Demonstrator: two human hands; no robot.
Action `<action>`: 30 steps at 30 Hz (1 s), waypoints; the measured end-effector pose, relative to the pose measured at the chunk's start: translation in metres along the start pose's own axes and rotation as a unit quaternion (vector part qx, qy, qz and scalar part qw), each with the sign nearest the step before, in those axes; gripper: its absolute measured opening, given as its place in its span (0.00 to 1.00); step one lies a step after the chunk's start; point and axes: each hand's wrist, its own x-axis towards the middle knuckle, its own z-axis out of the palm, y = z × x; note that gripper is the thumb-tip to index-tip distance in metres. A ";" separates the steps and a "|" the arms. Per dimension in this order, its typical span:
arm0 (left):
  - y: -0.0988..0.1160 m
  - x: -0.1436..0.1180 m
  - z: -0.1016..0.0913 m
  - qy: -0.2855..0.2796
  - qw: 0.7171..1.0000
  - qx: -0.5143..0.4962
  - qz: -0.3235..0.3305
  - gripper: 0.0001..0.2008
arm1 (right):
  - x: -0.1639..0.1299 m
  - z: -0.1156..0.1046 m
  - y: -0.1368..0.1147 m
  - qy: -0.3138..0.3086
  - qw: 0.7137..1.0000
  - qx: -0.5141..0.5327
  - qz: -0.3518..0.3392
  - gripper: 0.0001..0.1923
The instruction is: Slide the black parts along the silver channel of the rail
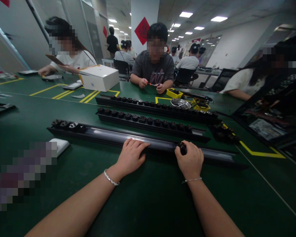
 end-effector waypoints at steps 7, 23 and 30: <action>0.000 0.000 0.000 -0.002 1.000 0.003 0.000 0.22 | 0.000 0.000 0.002 0.005 1.000 -0.004 0.003 0.20; 0.000 0.001 0.000 -0.007 1.000 0.003 -0.002 0.22 | 0.002 -0.002 0.010 0.002 1.000 0.001 0.002 0.20; 0.000 0.001 0.000 -0.007 1.000 0.009 0.001 0.22 | 0.003 -0.003 0.010 -0.006 1.000 -0.004 0.006 0.21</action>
